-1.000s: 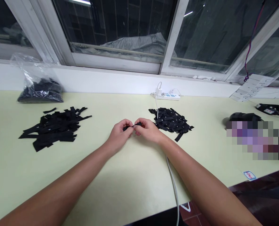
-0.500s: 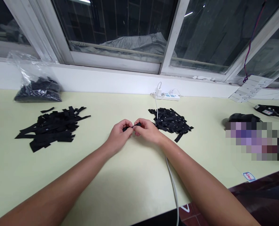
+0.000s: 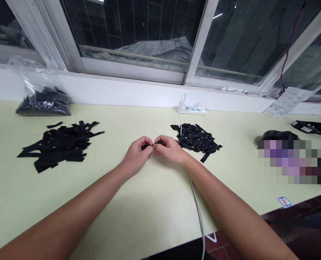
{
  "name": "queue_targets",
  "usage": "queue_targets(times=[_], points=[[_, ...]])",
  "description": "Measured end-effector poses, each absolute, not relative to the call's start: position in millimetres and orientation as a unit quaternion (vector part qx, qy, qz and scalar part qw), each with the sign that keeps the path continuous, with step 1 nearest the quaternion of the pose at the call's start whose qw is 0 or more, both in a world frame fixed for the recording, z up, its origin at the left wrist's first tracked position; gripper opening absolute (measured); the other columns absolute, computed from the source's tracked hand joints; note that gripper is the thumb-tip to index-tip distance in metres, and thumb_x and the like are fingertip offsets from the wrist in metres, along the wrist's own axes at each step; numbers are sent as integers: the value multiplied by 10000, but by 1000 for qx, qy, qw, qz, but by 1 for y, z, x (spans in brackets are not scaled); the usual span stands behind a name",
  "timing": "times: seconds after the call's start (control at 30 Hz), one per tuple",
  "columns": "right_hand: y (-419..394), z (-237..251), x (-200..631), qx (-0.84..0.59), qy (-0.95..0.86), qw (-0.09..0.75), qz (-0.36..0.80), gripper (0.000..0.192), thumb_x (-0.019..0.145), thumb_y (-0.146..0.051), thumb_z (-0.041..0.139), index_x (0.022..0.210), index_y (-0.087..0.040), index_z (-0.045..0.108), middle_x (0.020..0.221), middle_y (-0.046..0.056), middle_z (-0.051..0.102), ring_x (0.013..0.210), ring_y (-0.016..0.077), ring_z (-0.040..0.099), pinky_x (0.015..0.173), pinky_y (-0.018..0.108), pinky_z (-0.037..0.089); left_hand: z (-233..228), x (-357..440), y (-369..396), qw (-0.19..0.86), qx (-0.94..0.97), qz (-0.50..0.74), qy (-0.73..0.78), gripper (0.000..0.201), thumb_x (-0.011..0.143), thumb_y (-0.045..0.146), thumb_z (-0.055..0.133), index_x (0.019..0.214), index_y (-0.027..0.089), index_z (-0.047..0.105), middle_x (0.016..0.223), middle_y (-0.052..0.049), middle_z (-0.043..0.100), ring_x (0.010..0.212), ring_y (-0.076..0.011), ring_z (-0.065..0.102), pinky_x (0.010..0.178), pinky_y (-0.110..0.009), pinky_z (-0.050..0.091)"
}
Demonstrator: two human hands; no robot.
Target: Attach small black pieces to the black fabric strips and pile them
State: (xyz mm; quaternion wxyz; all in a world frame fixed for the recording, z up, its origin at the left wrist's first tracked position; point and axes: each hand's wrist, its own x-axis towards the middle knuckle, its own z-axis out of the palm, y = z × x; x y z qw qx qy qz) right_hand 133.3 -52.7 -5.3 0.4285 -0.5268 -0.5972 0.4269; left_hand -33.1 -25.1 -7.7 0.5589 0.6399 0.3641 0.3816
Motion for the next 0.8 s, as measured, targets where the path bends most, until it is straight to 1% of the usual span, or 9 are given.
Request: queue_targets(times=[0.57,0.8], points=[[-53,-4,134,-531,-597,421,430,82,794,-230,571,869,-211,599,697,-36,627,685,138,593,697,267,475,-5,-32,-27,548,644,385,369,85,754,193,588,828,201,547,699,44,520,607,-107,466,593,-246,351],[-53,-6,133,-527,-594,428,432,85,827,-263,581,889,-208,604,714,-30,642,703,146,614,714,281,491,-6,-33,-25,556,633,383,378,89,764,203,606,834,201,551,649,47,508,603,-110,471,576,-244,333]])
